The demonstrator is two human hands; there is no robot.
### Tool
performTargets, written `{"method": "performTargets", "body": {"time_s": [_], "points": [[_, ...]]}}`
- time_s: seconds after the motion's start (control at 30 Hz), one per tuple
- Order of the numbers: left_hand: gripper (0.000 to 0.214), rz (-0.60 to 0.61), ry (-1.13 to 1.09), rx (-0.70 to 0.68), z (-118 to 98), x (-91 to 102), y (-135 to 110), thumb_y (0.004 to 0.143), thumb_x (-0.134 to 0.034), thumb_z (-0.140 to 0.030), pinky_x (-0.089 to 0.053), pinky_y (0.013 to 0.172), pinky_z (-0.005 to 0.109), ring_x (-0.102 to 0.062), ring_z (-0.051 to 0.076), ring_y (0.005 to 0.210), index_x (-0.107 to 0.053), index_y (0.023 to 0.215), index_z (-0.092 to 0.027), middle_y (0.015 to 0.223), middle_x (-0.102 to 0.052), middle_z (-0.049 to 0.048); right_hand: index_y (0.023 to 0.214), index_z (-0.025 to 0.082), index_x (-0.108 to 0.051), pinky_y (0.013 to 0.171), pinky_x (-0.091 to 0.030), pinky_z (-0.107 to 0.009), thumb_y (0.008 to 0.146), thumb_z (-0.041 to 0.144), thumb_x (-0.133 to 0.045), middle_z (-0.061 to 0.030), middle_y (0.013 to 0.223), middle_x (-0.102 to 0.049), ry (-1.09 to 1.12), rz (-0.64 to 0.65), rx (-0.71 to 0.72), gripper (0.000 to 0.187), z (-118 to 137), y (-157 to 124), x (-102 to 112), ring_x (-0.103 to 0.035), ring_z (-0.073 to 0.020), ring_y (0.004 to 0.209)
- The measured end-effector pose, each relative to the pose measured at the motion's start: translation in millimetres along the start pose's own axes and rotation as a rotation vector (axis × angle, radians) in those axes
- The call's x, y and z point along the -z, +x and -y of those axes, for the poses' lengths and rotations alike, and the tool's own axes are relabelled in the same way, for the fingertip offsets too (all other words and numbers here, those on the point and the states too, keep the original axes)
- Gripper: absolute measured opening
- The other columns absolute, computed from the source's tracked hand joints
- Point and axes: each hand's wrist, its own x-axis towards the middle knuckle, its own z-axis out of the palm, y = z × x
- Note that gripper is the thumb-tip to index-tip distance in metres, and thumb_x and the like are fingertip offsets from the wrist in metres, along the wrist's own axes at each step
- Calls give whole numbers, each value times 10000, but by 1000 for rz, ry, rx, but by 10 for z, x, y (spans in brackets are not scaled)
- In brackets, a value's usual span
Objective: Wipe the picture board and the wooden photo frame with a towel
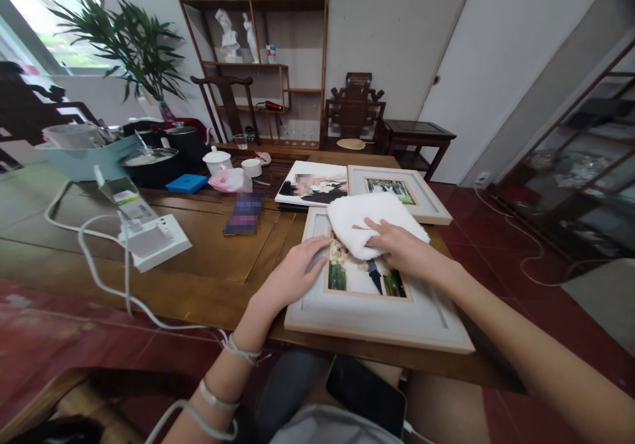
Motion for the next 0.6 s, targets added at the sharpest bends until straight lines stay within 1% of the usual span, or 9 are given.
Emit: {"method": "performTargets", "body": {"time_s": [0.07, 0.13, 0.2, 0.23, 0.3, 0.37, 0.43, 0.5, 0.6], "points": [[336, 10, 5, 9, 2, -3, -3, 934, -436, -261, -407, 1055, 407, -535, 228, 1214, -547, 1238, -171, 1307, -582, 107, 939, 179, -689, 875, -454, -388, 595, -92, -405, -121, 1320, -559, 11, 19, -69, 522, -42, -166, 71, -559, -270, 1138], [336, 13, 6, 9, -1, -2, -2, 933, -435, -263, -408, 1054, 415, -531, 231, 1221, -546, 1239, -180, 1315, -577, 105, 940, 183, -693, 810, -472, -347, 606, -62, -414, -109, 1188, -644, 37, 17, -131, 500, -68, -288, 153, -617, -250, 1015], [336, 11, 9, 13, -8, 1, 0, 928, -443, -265, -410, 1053, 426, -532, 237, 1221, -547, 1236, -183, 1314, -578, 105, 949, 184, -693, 782, -481, -339, 617, -43, -421, -92, 1078, -689, 39, -51, -166, 485, -89, -353, 223, -629, -249, 972], [335, 10, 11, 17, -12, 3, 0, 925, -446, -265, -408, 1054, 427, -532, 239, 1221, -549, 1233, -182, 1313, -579, 106, 959, 183, -691, 800, -482, -350, 625, -40, -421, -93, 1100, -683, 20, -111, -183, 484, -102, -364, 245, -617, -259, 1013], [335, 13, 13, 26, -21, 8, -3, 924, -445, -262, -402, 1060, 422, -528, 237, 1225, -548, 1232, -177, 1316, -576, 107, 983, 179, -684, 908, -453, -402, 636, -56, -413, -98, 1280, -597, -51, -235, -198, 499, -138, -353, 246, -527, -285, 1185], [342, 18, 14, 33, -28, 13, -8, 925, -442, -260, -393, 1068, 415, -519, 231, 1233, -537, 1243, -176, 1325, -568, 104, 989, 169, -681, 1010, -386, -459, 634, -90, -390, -85, 1413, -479, -126, -278, -190, 527, -181, -314, 185, -394, -299, 1315], [356, 21, 18, 46, -29, 16, -13, 925, -443, -264, -387, 1073, 409, -509, 228, 1241, -519, 1261, -175, 1333, -560, 102, 977, 154, -685, 1039, -357, -493, 620, -111, -382, -84, 1427, -461, -160, -216, -165, 538, -208, -271, 84, -355, -313, 1339], [373, 21, 23, 60, -25, 16, -16, 923, -447, -266, -381, 1077, 406, -499, 227, 1250, -501, 1279, -169, 1341, -550, 102, 942, 144, -694, 1032, -362, -522, 620, -96, -407, -90, 1409, -483, -166, -129, -149, 493, -196, -244, -18, -369, -344, 1324], [373, 28, 21, 59, -17, 13, -12, 921, -452, -257, -377, 1078, 409, -497, 225, 1248, -498, 1279, -167, 1342, -547, 104, 917, 134, -697, 1033, -346, -565, 642, -58, -441, -101, 1405, -485, -152, -60, -129, 422, -81, -263, -88, -363, -375, 1319]]}}
